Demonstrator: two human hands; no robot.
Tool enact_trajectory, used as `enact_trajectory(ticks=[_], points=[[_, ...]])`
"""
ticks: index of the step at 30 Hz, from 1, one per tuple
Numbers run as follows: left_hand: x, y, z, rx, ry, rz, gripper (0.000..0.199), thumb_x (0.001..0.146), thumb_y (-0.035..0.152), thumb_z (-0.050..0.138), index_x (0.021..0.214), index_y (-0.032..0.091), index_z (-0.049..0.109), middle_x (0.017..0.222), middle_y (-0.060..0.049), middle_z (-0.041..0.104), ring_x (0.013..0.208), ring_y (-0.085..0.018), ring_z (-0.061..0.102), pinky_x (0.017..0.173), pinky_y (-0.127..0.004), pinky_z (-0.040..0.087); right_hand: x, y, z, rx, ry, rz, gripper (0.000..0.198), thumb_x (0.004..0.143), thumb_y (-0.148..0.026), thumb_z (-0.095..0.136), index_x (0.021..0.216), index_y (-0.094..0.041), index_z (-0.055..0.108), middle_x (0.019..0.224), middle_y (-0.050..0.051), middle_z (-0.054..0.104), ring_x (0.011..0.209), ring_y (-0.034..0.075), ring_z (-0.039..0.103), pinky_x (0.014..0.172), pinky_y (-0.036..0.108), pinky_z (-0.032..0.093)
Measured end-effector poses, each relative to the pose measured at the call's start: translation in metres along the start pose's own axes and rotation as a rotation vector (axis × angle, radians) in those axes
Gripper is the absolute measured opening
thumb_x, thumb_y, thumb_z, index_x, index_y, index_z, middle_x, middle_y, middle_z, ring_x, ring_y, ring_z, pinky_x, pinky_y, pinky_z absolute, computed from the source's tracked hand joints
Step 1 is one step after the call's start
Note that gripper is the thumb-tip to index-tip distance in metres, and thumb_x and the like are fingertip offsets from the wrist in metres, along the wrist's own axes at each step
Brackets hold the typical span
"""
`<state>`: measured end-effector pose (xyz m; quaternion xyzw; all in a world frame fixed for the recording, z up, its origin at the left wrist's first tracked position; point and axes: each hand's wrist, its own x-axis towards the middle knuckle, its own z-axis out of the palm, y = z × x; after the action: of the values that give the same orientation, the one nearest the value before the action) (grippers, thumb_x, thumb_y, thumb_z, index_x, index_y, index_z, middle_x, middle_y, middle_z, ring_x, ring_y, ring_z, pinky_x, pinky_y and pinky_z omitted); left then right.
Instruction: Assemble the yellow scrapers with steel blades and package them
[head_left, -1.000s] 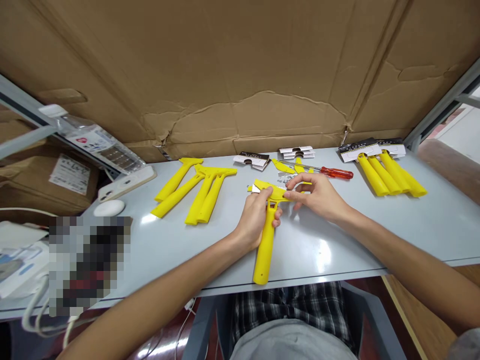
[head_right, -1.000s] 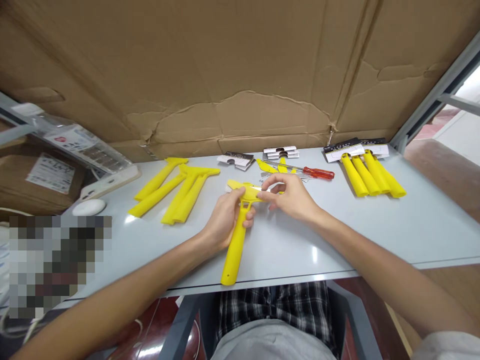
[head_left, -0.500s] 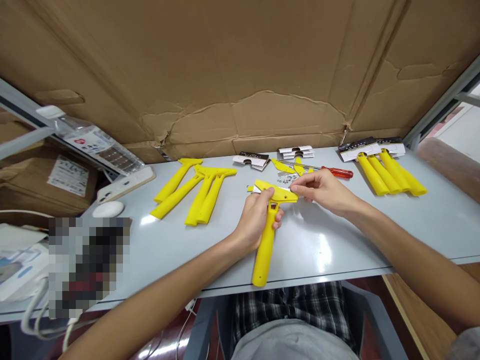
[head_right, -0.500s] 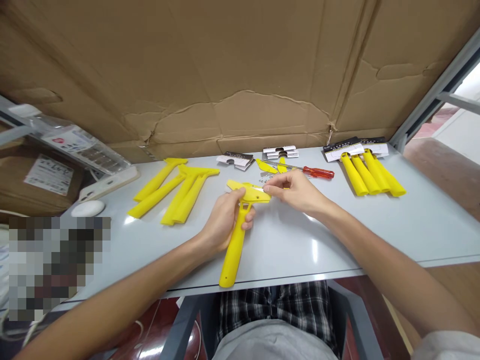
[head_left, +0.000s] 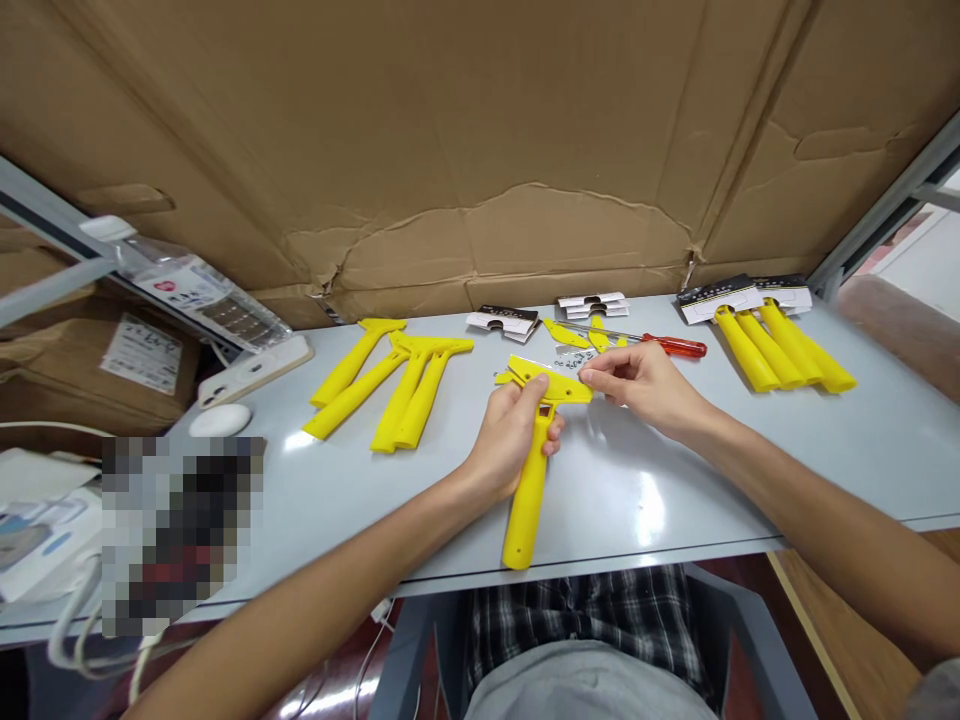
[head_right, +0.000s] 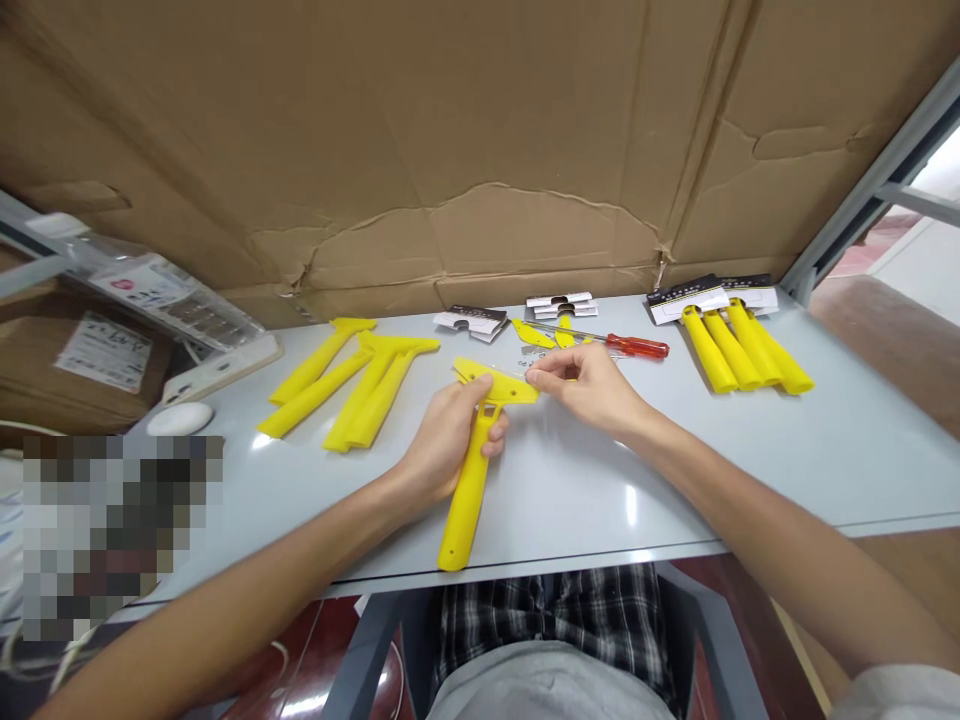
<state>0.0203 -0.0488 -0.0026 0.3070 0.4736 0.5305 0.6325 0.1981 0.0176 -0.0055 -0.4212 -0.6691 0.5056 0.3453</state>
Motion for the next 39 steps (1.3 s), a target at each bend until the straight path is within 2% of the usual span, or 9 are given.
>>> enact_trajectory(ticks=[9,16,19,22,25,28,35,39], points=[[0.0007,-0.0001,0.0000,-0.043,0.019,0.025,0.020,0.085,0.034,0.065,0.087,0.019,0.051,0.067,0.002,0.054,0.047,-0.009,0.048,0.039,-0.019,0.033,-0.0039,-0.0023,0.0058,0.129,0.020,0.065,0.046,0.072,-0.057,0.084,0.087,-0.013,0.078,0.076,0.004,0.065,0.065,0.009,0.047,0.059,0.025,0.037],[-0.0006,0.0009,-0.0007,-0.015,0.001,0.034,0.030,0.079,0.036,0.075,0.086,0.019,0.051,0.064,0.004,0.053,0.046,-0.008,0.047,0.040,-0.019,0.032,-0.0029,-0.0056,0.0006,0.088,-0.057,0.060,0.045,0.076,-0.057,0.081,0.088,-0.014,0.076,0.067,0.001,0.057,0.058,0.008,0.044,0.056,0.025,0.035],[-0.0004,0.0016,-0.0008,-0.002,-0.003,0.034,0.027,0.082,0.036,0.071,0.087,0.019,0.051,0.063,0.004,0.052,0.044,-0.008,0.046,0.040,-0.019,0.032,-0.0014,-0.0060,-0.0004,0.102,-0.082,0.053,0.044,0.082,-0.058,0.076,0.085,-0.014,0.074,0.064,0.000,0.055,0.056,0.008,0.046,0.054,0.024,0.036],[0.0009,0.0028,-0.0017,0.023,-0.007,0.038,0.023,0.084,0.036,0.067,0.087,0.018,0.052,0.060,0.004,0.051,0.043,-0.007,0.044,0.040,-0.019,0.032,-0.0008,-0.0060,-0.0006,0.134,-0.101,0.064,0.044,0.083,-0.058,0.074,0.087,-0.014,0.072,0.066,0.001,0.058,0.053,0.007,0.049,0.052,0.024,0.038],[0.0025,0.0037,-0.0030,0.037,-0.019,0.066,0.022,0.085,0.035,0.065,0.089,0.017,0.055,0.061,0.003,0.054,0.044,-0.008,0.044,0.040,-0.018,0.032,-0.0014,-0.0059,-0.0012,0.138,-0.157,0.082,0.043,0.078,-0.053,0.082,0.094,-0.014,0.073,0.074,0.003,0.067,0.054,0.007,0.052,0.052,0.023,0.042],[0.0038,0.0036,-0.0040,0.058,-0.029,0.071,0.023,0.086,0.036,0.063,0.094,0.015,0.058,0.061,0.000,0.058,0.044,-0.008,0.044,0.040,-0.018,0.032,-0.0020,-0.0039,-0.0013,0.144,-0.212,0.089,0.041,0.077,-0.050,0.084,0.093,-0.013,0.073,0.079,0.005,0.070,0.056,0.008,0.056,0.055,0.024,0.046],[0.0069,0.0012,-0.0055,0.143,-0.034,0.060,0.021,0.083,0.030,0.062,0.096,0.015,0.059,0.058,0.003,0.056,0.042,-0.009,0.046,0.042,-0.020,0.037,-0.0002,0.0029,0.0025,0.223,-0.185,0.115,0.039,0.074,-0.044,0.086,0.092,-0.012,0.073,0.070,0.004,0.067,0.054,0.009,0.057,0.054,0.024,0.048],[0.0076,0.0009,-0.0065,0.228,-0.003,0.033,0.024,0.086,0.037,0.063,0.095,0.015,0.059,0.059,0.000,0.061,0.042,-0.013,0.053,0.042,-0.024,0.041,0.0002,0.0025,0.0026,0.256,-0.134,0.127,0.038,0.070,-0.040,0.089,0.090,-0.012,0.072,0.072,0.004,0.068,0.052,0.009,0.056,0.052,0.024,0.047]])
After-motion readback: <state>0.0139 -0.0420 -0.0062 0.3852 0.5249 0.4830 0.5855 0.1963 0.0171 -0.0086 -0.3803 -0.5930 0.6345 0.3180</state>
